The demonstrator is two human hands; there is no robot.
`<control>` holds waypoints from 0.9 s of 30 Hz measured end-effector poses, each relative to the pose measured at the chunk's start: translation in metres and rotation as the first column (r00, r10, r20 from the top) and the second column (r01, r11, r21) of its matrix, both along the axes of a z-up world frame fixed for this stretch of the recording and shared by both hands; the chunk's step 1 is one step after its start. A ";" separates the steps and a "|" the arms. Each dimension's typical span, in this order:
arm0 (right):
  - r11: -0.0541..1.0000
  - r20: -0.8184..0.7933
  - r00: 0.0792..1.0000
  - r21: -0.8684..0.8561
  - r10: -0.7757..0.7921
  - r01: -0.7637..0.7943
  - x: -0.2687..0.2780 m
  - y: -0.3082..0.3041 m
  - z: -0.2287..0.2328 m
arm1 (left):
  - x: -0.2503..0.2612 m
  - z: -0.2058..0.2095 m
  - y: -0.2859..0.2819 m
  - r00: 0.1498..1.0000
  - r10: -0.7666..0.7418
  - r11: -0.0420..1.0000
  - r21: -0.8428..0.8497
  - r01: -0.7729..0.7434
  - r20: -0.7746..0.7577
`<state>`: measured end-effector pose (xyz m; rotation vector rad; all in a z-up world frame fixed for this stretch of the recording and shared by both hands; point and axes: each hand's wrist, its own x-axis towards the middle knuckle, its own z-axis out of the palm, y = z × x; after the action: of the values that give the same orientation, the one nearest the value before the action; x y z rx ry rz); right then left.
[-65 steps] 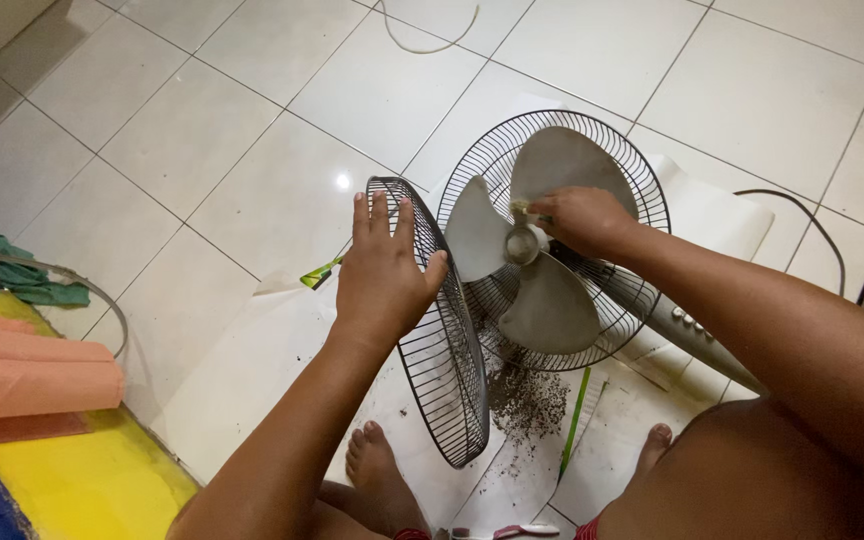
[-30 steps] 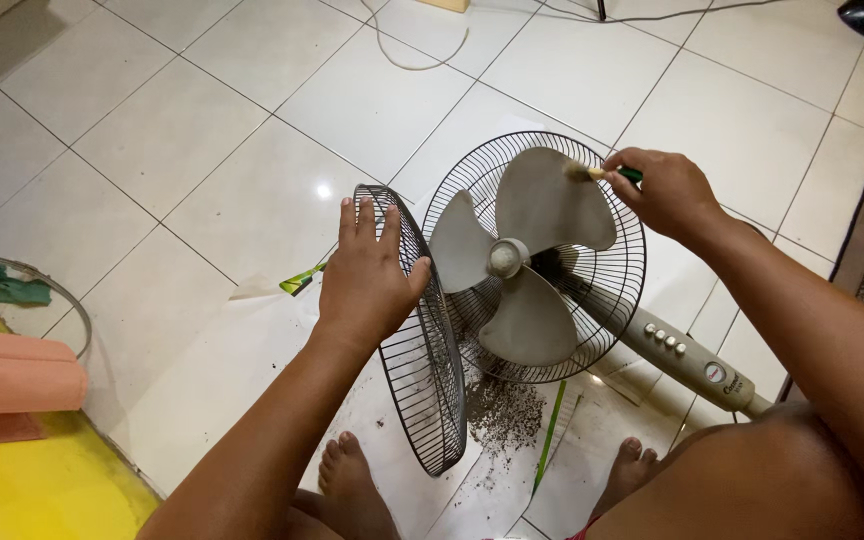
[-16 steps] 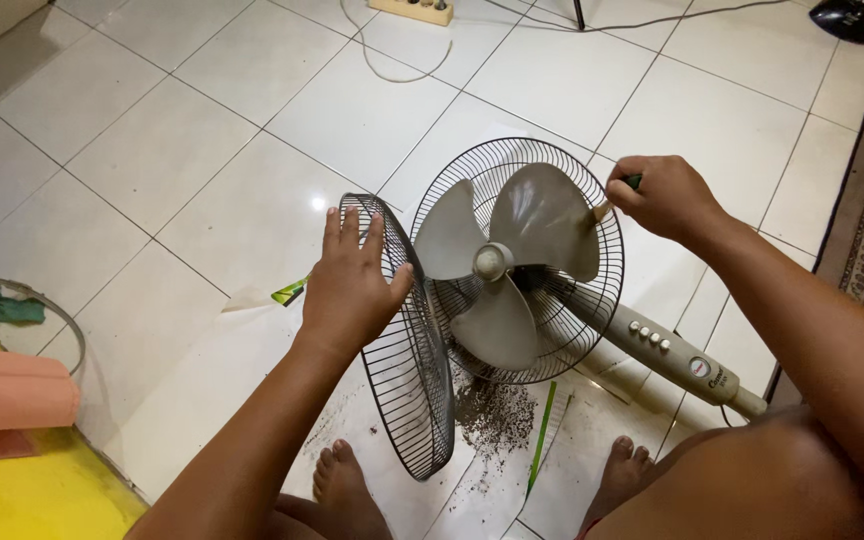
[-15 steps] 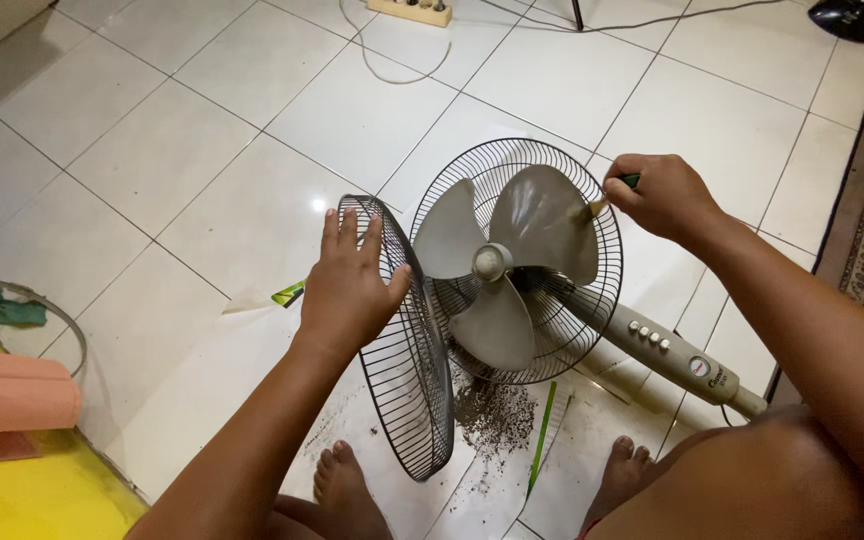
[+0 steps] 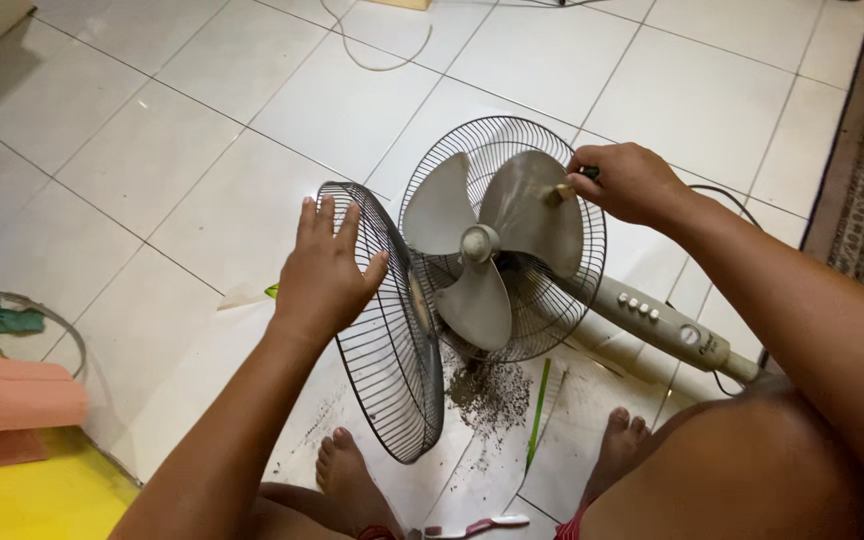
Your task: The person cleans the blades and cage of a standing electric fan using a brush. They hold the front cage with one hand and scrub the blades and inner cage with the other, dislodging dust onto a sheet of paper beneath the fan.
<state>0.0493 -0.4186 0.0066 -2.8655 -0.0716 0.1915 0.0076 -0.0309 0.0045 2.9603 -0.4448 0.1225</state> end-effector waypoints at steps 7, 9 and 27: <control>0.998 -0.026 0.998 -0.030 0.055 -0.055 -0.030 0.014 0.016 | 0.005 0.007 0.001 0.994 0.050 0.998 0.030 -0.048 -0.095; 0.996 -0.074 0.997 -0.085 0.023 -0.029 -0.040 0.019 0.027 | 0.006 0.011 0.000 0.991 0.068 0.997 0.028 -0.065 -0.118; 0.996 0.052 0.996 0.036 0.076 -0.078 -0.023 -0.013 0.025 | 0.013 0.026 -0.012 0.955 0.109 0.989 0.125 -0.077 -0.276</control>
<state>0.0259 -0.4319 0.0318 -2.8318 -0.1935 0.1305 0.0205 -0.0434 0.0307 3.0408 -0.2817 -0.3228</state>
